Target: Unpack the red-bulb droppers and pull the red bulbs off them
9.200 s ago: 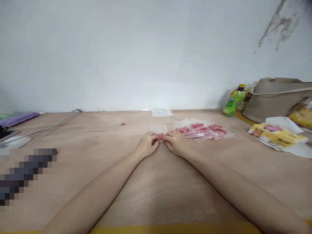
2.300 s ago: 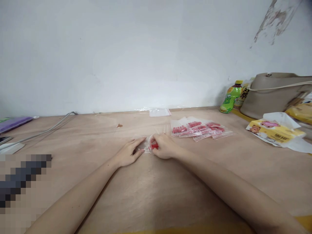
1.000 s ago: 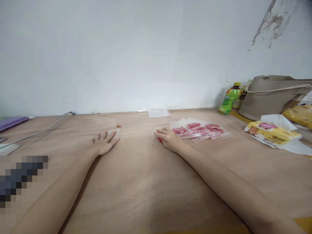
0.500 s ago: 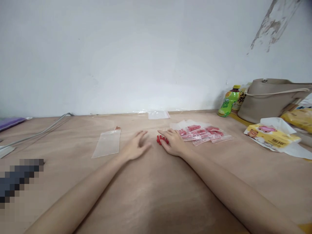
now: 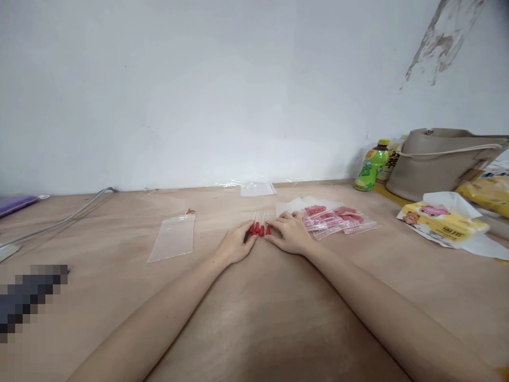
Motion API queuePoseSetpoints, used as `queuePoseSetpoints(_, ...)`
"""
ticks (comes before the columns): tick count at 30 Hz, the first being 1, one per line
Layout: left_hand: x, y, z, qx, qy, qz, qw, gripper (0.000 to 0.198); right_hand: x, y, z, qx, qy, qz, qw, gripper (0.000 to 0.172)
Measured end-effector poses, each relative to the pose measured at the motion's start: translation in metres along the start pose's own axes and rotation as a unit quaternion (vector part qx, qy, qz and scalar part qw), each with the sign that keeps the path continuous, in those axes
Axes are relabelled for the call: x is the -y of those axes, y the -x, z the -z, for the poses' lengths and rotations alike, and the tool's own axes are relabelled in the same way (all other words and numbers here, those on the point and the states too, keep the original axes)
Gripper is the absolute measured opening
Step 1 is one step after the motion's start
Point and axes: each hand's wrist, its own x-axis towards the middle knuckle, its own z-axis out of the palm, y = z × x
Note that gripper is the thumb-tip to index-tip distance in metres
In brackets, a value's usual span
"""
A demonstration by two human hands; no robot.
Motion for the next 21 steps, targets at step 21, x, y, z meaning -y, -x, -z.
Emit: queuePoseSetpoints(21, 0.013, 0.003, 0.002, -0.038, 0.002, -0.048, 0.998, 0.035, -0.023, -0.005, 0.015, -0.048, 0.014, -0.152, 0.987, 0.028)
